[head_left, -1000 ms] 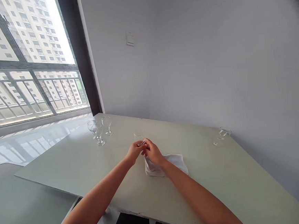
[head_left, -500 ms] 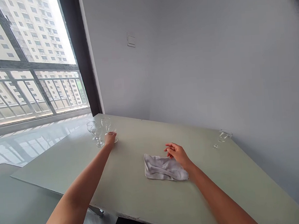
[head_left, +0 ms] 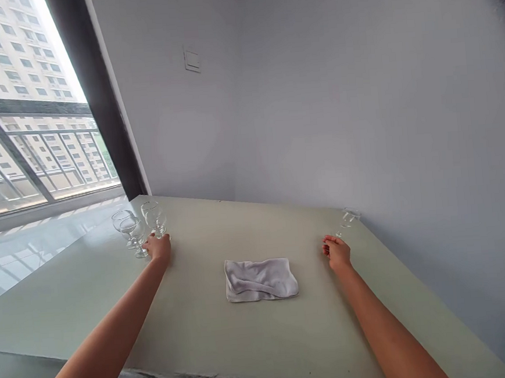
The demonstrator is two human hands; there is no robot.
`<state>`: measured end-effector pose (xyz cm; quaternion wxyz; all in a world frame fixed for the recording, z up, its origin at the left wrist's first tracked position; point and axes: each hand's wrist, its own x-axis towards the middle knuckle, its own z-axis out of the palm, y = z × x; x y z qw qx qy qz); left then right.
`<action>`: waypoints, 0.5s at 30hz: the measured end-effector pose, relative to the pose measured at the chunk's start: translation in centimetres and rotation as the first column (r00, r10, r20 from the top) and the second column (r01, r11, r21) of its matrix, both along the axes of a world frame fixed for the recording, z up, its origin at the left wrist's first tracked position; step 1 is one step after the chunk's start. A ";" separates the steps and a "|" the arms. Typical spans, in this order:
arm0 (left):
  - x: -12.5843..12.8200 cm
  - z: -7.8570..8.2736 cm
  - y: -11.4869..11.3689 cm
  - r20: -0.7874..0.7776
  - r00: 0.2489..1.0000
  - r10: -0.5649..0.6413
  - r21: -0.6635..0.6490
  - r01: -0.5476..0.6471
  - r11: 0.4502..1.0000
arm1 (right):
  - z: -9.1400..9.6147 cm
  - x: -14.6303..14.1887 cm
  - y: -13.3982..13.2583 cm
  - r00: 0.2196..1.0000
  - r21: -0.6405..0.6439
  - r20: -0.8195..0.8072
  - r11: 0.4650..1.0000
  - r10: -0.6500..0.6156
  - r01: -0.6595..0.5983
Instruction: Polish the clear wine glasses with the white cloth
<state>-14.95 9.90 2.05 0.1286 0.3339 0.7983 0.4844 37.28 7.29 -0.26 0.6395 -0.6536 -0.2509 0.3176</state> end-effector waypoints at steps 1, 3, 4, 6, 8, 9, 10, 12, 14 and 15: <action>0.7 -0.4 -0.7 0.012 1.000 0.021 -0.010 -0.021 1.000 | -0.3 1.1 0.3 0.996 0.000 0.004 0.997 -0.084 0.084; 2.3 -1.2 -2.4 0.029 0.999 0.014 -0.009 -0.014 1.000 | -0.8 3.0 0.8 0.976 -0.001 0.015 0.977 -0.215 0.215; 3.1 -1.7 -3.2 0.026 0.999 -0.027 0.001 0.027 1.000 | -0.9 3.8 1.1 0.966 -0.001 0.021 0.966 -0.259 0.259; 4.6 -2.3 -4.7 0.002 0.991 -0.134 0.015 0.134 0.991 | -1.0 5.0 1.8 0.956 0.002 0.026 0.956 -0.294 0.294; 5.7 -2.4 -5.6 -0.036 0.976 -0.213 0.003 0.213 0.977 | -0.8 5.8 2.7 0.962 0.005 0.025 0.962 -0.271 0.271; 6.1 -2.3 -5.9 -0.057 0.972 -0.228 -0.011 0.228 0.974 | -0.7 6.1 3.2 0.968 0.005 0.023 0.969 -0.248 0.248; 6.4 -2.2 -6.1 -0.077 0.969 -0.233 -0.021 0.233 0.972 | -0.5 6.2 3.6 0.975 0.003 0.020 0.975 -0.221 0.221; 6.7 -1.9 -6.2 -0.105 0.965 -0.238 -0.029 0.237 0.971 | -0.1 6.1 4.5 0.986 -0.001 0.018 0.986 -0.167 0.168; 6.8 -1.7 -6.2 -0.121 0.961 -0.247 -0.027 0.246 0.969 | 0.2 5.6 5.2 0.991 -0.006 0.025 0.992 -0.129 0.130; 6.8 -1.6 -6.2 -0.124 0.960 -0.252 -0.025 0.251 0.968 | 0.2 5.3 5.4 0.992 -0.010 0.033 0.993 -0.118 0.118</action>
